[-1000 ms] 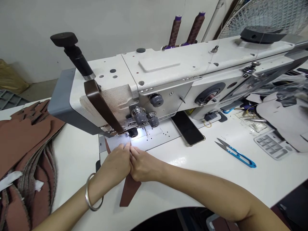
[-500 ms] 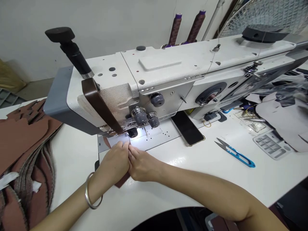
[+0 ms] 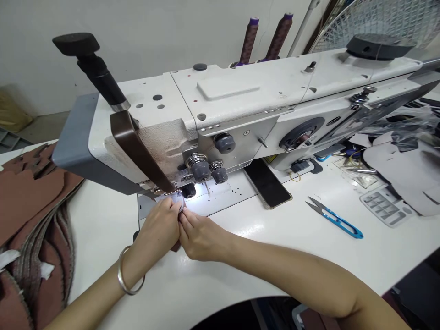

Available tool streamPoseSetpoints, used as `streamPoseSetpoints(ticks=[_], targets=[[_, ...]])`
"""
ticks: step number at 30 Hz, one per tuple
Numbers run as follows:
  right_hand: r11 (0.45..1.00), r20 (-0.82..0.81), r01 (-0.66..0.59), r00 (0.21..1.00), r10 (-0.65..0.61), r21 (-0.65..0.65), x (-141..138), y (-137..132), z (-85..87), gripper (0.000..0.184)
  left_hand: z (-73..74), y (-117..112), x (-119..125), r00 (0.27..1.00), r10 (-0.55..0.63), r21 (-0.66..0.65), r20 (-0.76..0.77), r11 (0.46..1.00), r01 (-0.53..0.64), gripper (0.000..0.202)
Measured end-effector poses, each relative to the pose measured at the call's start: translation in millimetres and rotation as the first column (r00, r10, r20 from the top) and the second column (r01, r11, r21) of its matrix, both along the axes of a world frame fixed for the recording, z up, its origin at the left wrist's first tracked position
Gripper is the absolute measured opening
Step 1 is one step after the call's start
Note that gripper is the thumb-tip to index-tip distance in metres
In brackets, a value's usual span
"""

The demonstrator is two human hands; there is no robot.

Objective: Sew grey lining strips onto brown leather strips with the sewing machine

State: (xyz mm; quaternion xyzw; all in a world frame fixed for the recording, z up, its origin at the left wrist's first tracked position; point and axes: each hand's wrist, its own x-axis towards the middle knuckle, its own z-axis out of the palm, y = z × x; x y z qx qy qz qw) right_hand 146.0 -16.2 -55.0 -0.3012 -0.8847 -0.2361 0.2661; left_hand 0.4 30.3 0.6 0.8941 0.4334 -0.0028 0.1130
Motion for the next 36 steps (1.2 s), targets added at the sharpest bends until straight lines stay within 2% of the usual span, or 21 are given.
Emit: streamPoseSetpoints(ticks=[3, 8, 12, 19, 27, 33, 36], targets=[[0.999, 0.031, 0.001, 1.0, 0.0, -0.036, 0.3, -7.1, -2.1, 0.021, -4.6, 1.4, -13.1, 1.0, 0.011, 0.067, 0.023, 0.998, -0.012, 0.027], [1.0, 0.004, 0.003, 1.0, -0.004, 0.021, 0.4, -11.4, 1.0, 0.021, -12.9, 4.2, -24.2, 0.979, -0.135, 0.117, 0.154, 0.986, 0.117, 0.027], [0.996, 0.013, 0.024, 1.0, -0.025, 0.082, 0.0, -6.1, 6.1, 0.022, -16.0, 7.6, -24.0, 0.962, -0.197, 0.139, 0.187, 0.975, 0.173, 0.028], [0.998, 0.024, 0.045, 0.999, -0.046, 0.035, -2.4, -3.0, 4.5, 0.02, -17.2, 14.8, -23.1, 0.968, -0.208, 0.141, 0.139, 0.972, 0.188, 0.027], [0.998, -0.048, 0.047, 0.998, -0.048, -0.029, -5.9, -4.3, 2.3, 0.019, -21.9, 22.8, -27.4, 0.967, -0.239, 0.17, 0.086, 0.96, 0.222, 0.024], [0.994, 0.028, 0.052, 0.998, -0.05, -0.095, -7.4, -2.4, -2.2, 0.026, -17.4, 28.9, -25.4, 0.96, -0.28, 0.16, 0.03, 0.949, 0.271, 0.031], [0.994, 0.018, 0.033, 0.999, -0.031, -0.108, -7.1, -2.8, -5.6, 0.026, -17.2, 30.8, -25.9, 0.96, -0.278, 0.149, 0.036, 0.951, 0.27, 0.027]])
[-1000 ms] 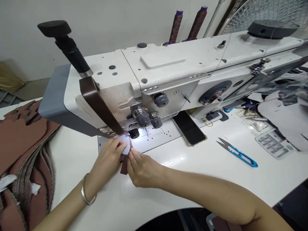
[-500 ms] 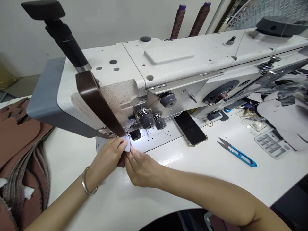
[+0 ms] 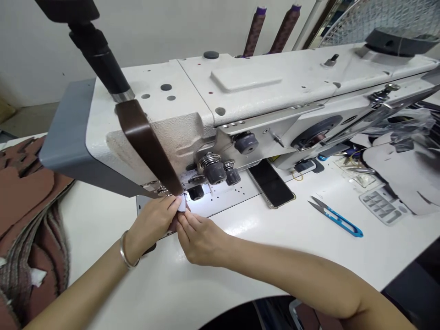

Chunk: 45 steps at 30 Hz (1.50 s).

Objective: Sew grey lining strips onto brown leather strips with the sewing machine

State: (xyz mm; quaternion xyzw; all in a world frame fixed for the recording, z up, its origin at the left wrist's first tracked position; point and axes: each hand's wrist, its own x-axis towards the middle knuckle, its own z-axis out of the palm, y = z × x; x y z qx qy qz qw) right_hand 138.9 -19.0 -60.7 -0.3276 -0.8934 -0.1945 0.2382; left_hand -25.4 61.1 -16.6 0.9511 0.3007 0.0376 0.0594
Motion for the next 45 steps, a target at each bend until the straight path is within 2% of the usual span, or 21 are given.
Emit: streamPoseSetpoints(ticks=[3, 8, 13, 18, 22, 29, 35, 41, 45], targets=[[1.0, -0.005, -0.002, 1.0, 0.002, 0.012, -1.2, 1.3, -1.4, 0.026, -2.6, 1.6, -2.9, 1.0, -0.017, 0.024, 0.014, 1.0, 0.017, 0.023], [0.999, 0.035, 0.042, 0.999, -0.041, -0.021, -9.3, 8.1, 3.3, 0.029, -7.9, 6.2, -8.1, 0.995, -0.084, 0.095, 0.051, 0.992, 0.079, 0.028], [0.997, -0.016, 0.082, 0.997, -0.082, 0.001, -14.2, 11.6, 3.0, 0.03, -9.4, 9.2, -8.0, 0.994, -0.111, 0.134, 0.009, 0.985, 0.109, 0.026], [0.995, -0.013, 0.093, 0.996, -0.093, 0.032, -13.7, 13.1, 1.2, 0.031, -11.8, 11.9, -8.5, 0.995, -0.089, 0.142, -0.045, 0.985, 0.095, 0.027], [0.995, 0.014, 0.098, 0.995, -0.098, -0.001, -14.9, 15.6, 2.7, 0.033, -12.8, 14.9, -9.6, 0.997, -0.054, 0.111, -0.06, 0.992, 0.061, 0.027], [0.995, 0.002, 0.093, 0.996, -0.093, -0.039, -15.0, 18.7, 1.9, 0.033, -19.6, 20.3, -14.8, 0.997, -0.055, 0.222, -0.053, 0.973, 0.065, 0.025], [0.996, -0.011, 0.075, 0.997, -0.075, -0.05, -13.4, 18.9, 2.3, 0.033, -27.6, 25.3, -13.9, 0.999, 0.017, 0.187, -0.051, 0.982, -0.007, 0.026], [0.997, -0.003, 0.074, 0.997, -0.074, -0.036, -13.6, 18.9, 3.3, 0.034, -22.1, 25.8, -5.8, 0.972, 0.104, 0.137, -0.212, 0.988, -0.076, 0.027], [0.996, -0.007, 0.081, 0.997, -0.082, -0.027, -14.1, 19.1, 4.3, 0.033, -19.4, 25.0, -3.8, 0.961, 0.132, 0.073, -0.241, 0.99, -0.118, 0.027]])
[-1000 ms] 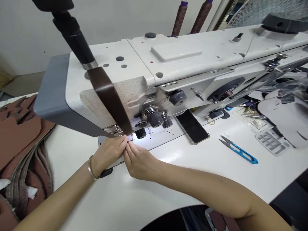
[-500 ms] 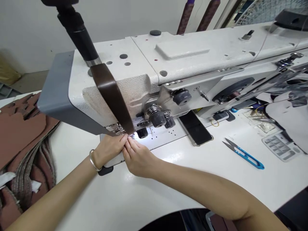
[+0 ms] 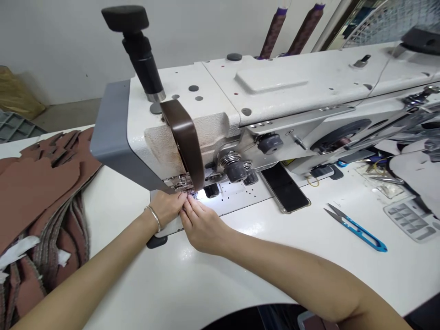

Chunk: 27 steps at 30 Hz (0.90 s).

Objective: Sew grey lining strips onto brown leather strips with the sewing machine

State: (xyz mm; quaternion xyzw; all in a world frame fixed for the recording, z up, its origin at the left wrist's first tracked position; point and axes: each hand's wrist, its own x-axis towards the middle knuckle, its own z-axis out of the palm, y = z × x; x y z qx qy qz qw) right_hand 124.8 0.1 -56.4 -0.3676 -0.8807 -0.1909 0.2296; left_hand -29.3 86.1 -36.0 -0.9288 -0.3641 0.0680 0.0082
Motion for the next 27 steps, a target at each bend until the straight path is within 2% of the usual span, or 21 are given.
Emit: streamPoseSetpoints(ticks=[10, 16, 21, 27], targets=[[1.0, -0.016, -0.007, 1.0, 0.007, -0.007, -2.1, 0.0, -5.5, 0.035, 5.1, -1.9, 1.9, 0.999, -0.009, -0.001, -0.043, 1.0, 0.009, 0.023], [1.0, 0.01, -0.008, 1.0, 0.008, -0.017, -1.3, 0.0, -6.8, 0.036, -0.3, -2.1, -3.0, 0.997, -0.06, 0.053, 0.058, 0.997, 0.057, 0.026], [1.0, -0.008, -0.016, 1.0, 0.016, -0.002, -1.2, -1.0, -5.4, 0.034, -3.2, -2.7, -3.1, 0.994, -0.098, 0.084, 0.055, 0.992, 0.093, 0.027], [0.994, -0.023, -0.053, 0.998, 0.051, -0.095, 0.9, 1.0, -9.6, 0.035, -6.1, -2.0, -0.3, 0.997, -0.006, -0.036, 0.081, 0.999, 0.009, 0.028]])
